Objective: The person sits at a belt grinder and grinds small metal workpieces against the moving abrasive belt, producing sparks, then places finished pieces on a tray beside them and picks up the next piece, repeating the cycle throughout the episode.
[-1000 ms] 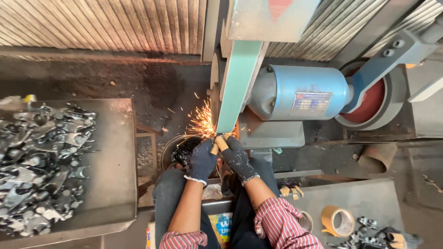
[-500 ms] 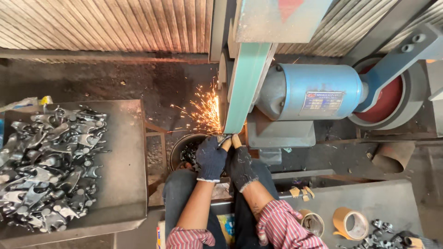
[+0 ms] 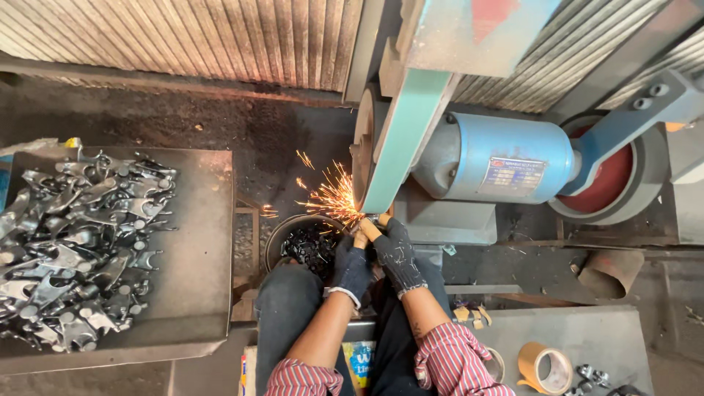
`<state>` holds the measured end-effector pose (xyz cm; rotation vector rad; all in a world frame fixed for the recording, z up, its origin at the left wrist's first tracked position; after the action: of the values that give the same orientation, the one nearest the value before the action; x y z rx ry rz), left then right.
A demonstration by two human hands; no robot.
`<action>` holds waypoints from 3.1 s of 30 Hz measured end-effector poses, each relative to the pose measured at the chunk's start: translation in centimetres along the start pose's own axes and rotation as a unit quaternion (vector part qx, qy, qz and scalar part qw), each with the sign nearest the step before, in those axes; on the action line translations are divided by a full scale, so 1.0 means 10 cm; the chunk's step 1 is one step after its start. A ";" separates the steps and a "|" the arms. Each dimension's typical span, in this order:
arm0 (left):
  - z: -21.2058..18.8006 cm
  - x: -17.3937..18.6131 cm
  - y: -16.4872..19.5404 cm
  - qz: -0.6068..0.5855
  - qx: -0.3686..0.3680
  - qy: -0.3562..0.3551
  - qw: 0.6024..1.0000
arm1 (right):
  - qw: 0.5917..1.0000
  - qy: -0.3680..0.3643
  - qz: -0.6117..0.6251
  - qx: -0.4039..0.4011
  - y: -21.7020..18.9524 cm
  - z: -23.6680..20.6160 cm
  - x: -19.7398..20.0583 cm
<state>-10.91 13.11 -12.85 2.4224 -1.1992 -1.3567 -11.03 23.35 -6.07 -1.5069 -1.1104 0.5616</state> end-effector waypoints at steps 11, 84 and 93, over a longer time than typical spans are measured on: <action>0.09 -0.19 0.52 0.412 -0.376 0.009 0.830 | 0.968 -0.034 0.231 -0.089 0.46 0.10 -0.02; -1.12 -0.26 0.77 0.579 -0.372 -0.091 0.720 | 0.938 -0.229 0.235 -0.111 -0.06 -1.06 0.19; -0.66 -0.32 0.45 0.582 -0.159 -0.231 0.764 | 0.949 -0.293 0.110 0.023 0.05 -0.75 0.28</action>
<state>-9.41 10.54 -4.77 0.6956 -1.8468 -1.4462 -3.39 22.12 -4.01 -1.4706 -1.3655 1.2399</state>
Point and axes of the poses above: each hand's wrist, its own z-axis towards the middle knuckle, its own x-axis out of the back of the hand, y = z × x, the point moved 7 cm from there along z, towards the middle knuckle, and after that the axes turned 7 degrees about y, right-handed, at the moved point
